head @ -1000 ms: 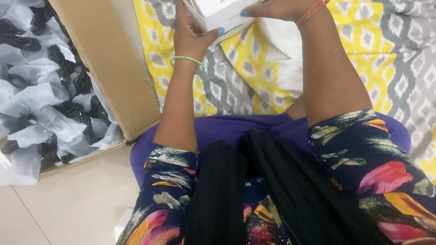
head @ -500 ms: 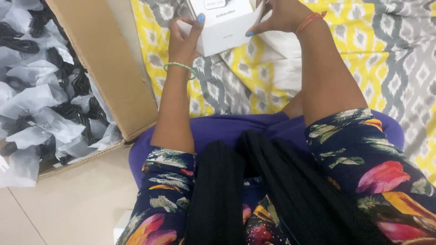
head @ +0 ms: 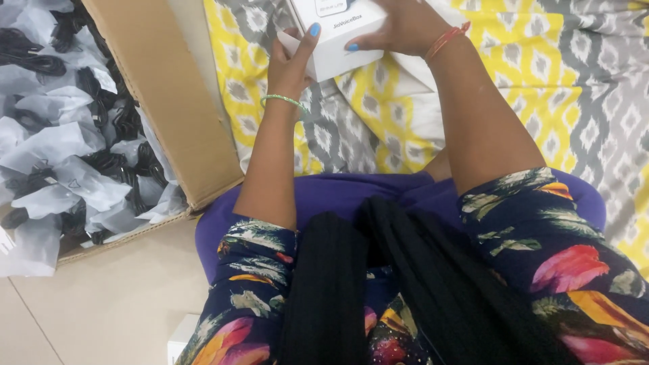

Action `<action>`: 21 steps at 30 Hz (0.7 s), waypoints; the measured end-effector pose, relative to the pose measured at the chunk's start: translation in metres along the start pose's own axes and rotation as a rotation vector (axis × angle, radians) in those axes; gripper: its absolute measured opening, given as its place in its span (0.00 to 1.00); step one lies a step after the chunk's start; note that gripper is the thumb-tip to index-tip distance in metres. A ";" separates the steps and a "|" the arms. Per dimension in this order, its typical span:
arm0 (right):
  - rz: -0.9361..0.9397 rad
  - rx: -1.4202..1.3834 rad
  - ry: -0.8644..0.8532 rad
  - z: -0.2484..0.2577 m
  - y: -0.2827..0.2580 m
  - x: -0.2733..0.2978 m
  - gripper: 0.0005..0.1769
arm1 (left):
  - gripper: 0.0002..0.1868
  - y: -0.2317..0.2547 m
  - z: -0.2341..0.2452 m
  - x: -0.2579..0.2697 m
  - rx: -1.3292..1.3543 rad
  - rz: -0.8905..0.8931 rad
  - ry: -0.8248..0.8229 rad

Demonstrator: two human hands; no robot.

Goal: The person packs small electronic items or accessories into white boxes.

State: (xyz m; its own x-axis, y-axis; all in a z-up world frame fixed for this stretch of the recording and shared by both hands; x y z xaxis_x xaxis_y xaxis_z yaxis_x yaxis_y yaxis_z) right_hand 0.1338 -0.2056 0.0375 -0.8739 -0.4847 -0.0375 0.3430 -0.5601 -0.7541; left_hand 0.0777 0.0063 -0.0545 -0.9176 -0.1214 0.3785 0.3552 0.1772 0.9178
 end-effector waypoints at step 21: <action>0.020 0.131 -0.019 -0.017 -0.024 0.002 0.58 | 0.42 -0.034 0.013 -0.043 -0.244 -0.302 0.004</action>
State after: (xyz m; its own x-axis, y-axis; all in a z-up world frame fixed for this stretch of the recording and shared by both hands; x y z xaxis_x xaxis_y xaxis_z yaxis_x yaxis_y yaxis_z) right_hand 0.1180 -0.1815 0.0441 -0.8601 -0.5087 -0.0384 0.4036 -0.6326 -0.6610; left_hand 0.1023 0.0182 -0.1033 -0.9869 -0.1362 0.0867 0.1014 -0.1048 0.9893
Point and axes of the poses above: each hand's wrist, its own x-axis away from the middle knuckle, its own z-axis out of the back of the hand, y = z × x, the point moved 10 cm from there along -x, towards the middle knuckle, and after that the axes turned 7 degrees about -z, right-handed, at the moved point
